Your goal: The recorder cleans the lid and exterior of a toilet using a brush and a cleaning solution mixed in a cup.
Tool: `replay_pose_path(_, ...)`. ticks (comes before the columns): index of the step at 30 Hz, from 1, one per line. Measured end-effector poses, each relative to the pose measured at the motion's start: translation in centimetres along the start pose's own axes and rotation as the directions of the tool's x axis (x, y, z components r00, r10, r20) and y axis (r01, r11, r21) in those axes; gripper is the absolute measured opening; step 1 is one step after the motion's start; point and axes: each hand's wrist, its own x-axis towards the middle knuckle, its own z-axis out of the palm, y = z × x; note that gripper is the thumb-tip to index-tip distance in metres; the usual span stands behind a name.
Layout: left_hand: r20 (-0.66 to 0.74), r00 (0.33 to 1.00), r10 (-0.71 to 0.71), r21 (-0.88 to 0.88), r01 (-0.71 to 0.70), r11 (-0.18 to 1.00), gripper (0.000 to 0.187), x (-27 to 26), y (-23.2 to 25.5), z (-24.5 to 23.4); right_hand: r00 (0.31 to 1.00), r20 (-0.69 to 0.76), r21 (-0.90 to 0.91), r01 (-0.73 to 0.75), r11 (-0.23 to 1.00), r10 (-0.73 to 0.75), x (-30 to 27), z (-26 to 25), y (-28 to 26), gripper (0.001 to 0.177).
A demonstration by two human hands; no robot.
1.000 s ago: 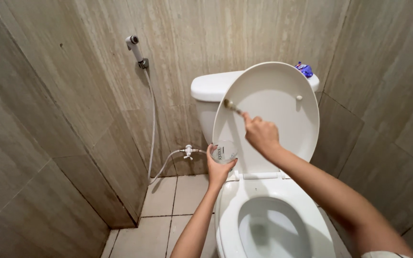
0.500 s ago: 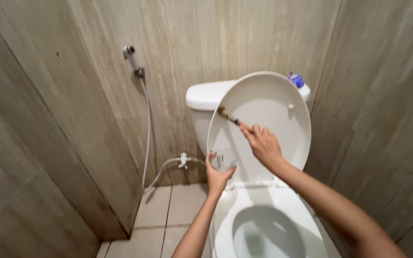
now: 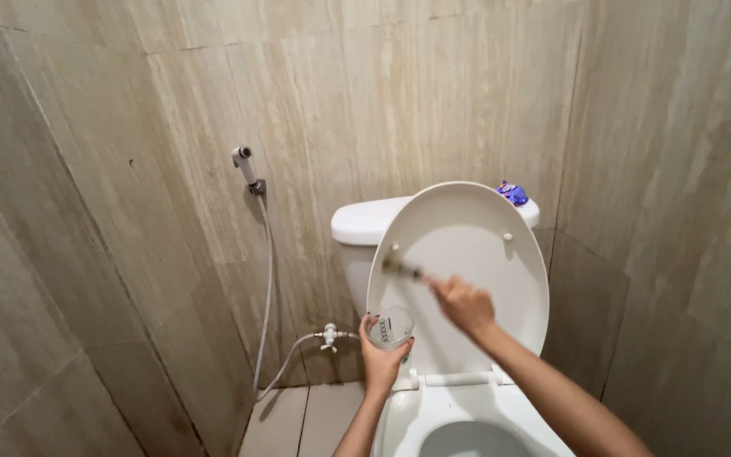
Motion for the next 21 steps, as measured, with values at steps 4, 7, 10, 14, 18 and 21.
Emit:
replay_pose_path(4, -0.010, 0.999, 0.032, 0.052, -0.032, 0.998, 0.108, 0.2, 0.6, -0.2, 0.960, -0.067, 0.077, -0.266, 0.961, 0.272, 1.2, -1.3, 0.7, 0.025)
replay_pose_path(7, -0.028, 0.999, -0.019, 0.091, 0.022, 0.996, 0.107, 0.6, 0.8, 0.0, 0.994, -0.106, 0.023, 0.021, 1.000, -0.019, 0.7, -0.7, 0.6, 0.028)
replay_pose_path(10, -0.005, 1.000, -0.012, 0.110, 0.012, 0.994, 0.109, 0.8, 0.8, 0.3, 0.972, -0.038, -0.067, -0.235, 0.970, 0.232, 2.2, -1.1, 2.0, 0.022)
replay_pose_path(14, 0.026, 1.000, 0.005, 0.167, -0.009, 0.986, 0.111, 1.0, 0.6, 1.1, 0.932, -0.185, 0.182, -0.279, 0.943, 0.311, 3.4, -1.7, 1.1, 0.024)
replay_pose_path(18, 0.007, 0.997, 0.073, 0.158, -0.073, 0.985, 0.110, 1.8, -0.3, 2.2, 0.999, -0.035, 0.062, 0.016, 0.998, -0.014, 2.9, -0.9, -0.2, 0.022)
replay_pose_path(21, 0.027, 0.995, 0.096, 0.140, -0.098, 0.985, 0.109, 1.5, 0.8, 2.7, 0.999, -0.001, -0.047, 0.033, 0.998, -0.033, 3.9, -1.0, 1.6, 0.009)
